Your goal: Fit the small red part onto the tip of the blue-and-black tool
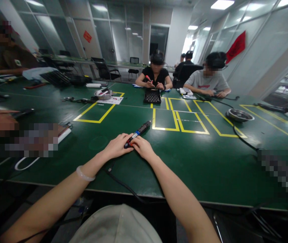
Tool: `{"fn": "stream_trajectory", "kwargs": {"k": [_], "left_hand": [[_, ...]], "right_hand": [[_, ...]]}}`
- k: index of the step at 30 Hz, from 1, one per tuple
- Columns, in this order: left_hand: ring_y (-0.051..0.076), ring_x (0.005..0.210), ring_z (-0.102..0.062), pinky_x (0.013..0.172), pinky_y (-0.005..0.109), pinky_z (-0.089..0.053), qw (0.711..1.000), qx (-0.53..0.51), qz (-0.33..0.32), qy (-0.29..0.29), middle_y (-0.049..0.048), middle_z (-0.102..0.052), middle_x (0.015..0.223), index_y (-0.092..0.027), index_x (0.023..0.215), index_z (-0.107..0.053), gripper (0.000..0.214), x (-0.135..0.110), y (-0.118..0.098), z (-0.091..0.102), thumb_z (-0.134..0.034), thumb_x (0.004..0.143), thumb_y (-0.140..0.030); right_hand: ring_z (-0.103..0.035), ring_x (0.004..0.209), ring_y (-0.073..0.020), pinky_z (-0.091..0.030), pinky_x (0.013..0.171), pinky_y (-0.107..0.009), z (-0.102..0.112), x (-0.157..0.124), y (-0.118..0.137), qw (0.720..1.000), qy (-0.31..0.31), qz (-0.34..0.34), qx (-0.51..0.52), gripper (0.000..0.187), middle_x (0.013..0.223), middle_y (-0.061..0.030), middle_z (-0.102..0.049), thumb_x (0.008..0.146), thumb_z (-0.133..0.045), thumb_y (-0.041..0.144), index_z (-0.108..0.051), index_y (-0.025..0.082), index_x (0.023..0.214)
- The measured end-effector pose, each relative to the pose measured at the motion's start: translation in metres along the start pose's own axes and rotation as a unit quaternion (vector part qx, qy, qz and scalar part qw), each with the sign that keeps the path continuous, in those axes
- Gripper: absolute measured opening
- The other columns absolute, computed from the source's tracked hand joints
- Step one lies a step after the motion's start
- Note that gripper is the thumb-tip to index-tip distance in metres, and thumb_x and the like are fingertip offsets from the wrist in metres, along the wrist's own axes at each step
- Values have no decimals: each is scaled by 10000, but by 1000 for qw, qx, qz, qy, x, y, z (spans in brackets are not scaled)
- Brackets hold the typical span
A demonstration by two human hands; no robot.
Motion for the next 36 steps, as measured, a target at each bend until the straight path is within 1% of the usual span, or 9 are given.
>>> {"fn": "stream_trajectory", "kwargs": {"k": [3, 6, 10, 15, 21, 25, 30, 33, 36], "left_hand": [[272, 1124, -516, 809, 353, -480, 1000, -1, 1, 0, 100, -514, 1257, -289, 1433, -335, 623, 0, 0, 0, -480, 875, -526], [270, 1135, -510, 816, 352, -479, 1000, 1, 2, 1, 99, -503, 1273, -295, 1448, -315, 610, 0, 0, 0, -447, 896, -518], [271, 1132, -506, 819, 353, -477, 1000, 4, 5, 8, 99, -496, 1266, -303, 1463, -295, 619, 1, 1, -2, -437, 900, -518], [266, 1138, -500, 849, 358, -468, 1000, -4, 7, 9, 93, -482, 1278, -334, 1482, -265, 631, 2, 3, -6, -431, 903, -521], [272, 1141, -498, 891, 369, -454, 1000, -10, 17, 14, 95, -481, 1292, -321, 1478, -286, 651, 1, 12, -5, -461, 884, -520], [278, 1132, -510, 935, 376, -428, 999, -5, 43, 23, 105, -474, 1318, -295, 1477, -304, 669, -1, 32, -2, -465, 872, -530], [307, 1175, -501, 957, 396, -410, 993, 15, 108, 43, 125, -457, 1352, -281, 1488, -291, 697, -6, 72, 7, -431, 867, -564], [346, 1192, -496, 957, 435, -408, 983, 35, 172, 53, 153, -437, 1379, -259, 1493, -287, 720, -12, 99, 15, -426, 858, -570], [384, 1196, -495, 946, 469, -412, 965, 48, 252, 53, 180, -410, 1405, -244, 1488, -298, 735, -21, 126, 21, -436, 845, -573]], "right_hand": [[-547, 757, -164, -431, 727, -272, 0, 1, -4, 1000, -5, -13, 3, 78, 883, -35, -590, 849, -545, 148, -594, 195, 888], [-538, 730, -161, -421, 704, -268, 0, 1, -6, 1000, -8, -18, 5, 45, 846, -25, -587, 846, -553, 159, -578, 194, 858], [-542, 728, -158, -418, 702, -264, 1, 0, -5, 1000, -10, -18, 4, 31, 852, -27, -596, 855, -557, 177, -585, 190, 860], [-551, 734, -146, -420, 698, -247, 5, -4, -7, 999, -17, -30, 1, 57, 871, -27, -621, 865, -554, 179, -602, 185, 895], [-526, 679, -132, -402, 655, -236, 13, -7, -13, 998, -31, -54, -5, 76, 789, -14, -606, 872, -545, 190, -614, 173, 846], [-529, 678, -130, -399, 656, -237, 15, -7, -12, 998, -37, -56, -6, 85, 798, -15, -621, 873, -538, 189, -620, 173, 857], [-540, 687, -131, -399, 661, -238, 16, -8, -12, 998, -34, -62, -8, 101, 801, -15, -632, 871, -532, 189, -632, 174, 863], [-545, 689, -134, -401, 664, -240, 15, -8, -12, 997, -34, -61, -11, 109, 797, -16, -635, 869, -528, 192, -636, 174, 860], [-555, 700, -138, -408, 670, -242, 16, -9, -11, 997, -36, -62, -8, 118, 803, -18, -639, 871, -522, 200, -637, 174, 871]]}}
Point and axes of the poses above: each hand's wrist, its own x-axis towards the middle knuckle, its own z-axis out of the back of the hand, y = z × x, the point moved 4 cm from there along x, towards the middle knuckle
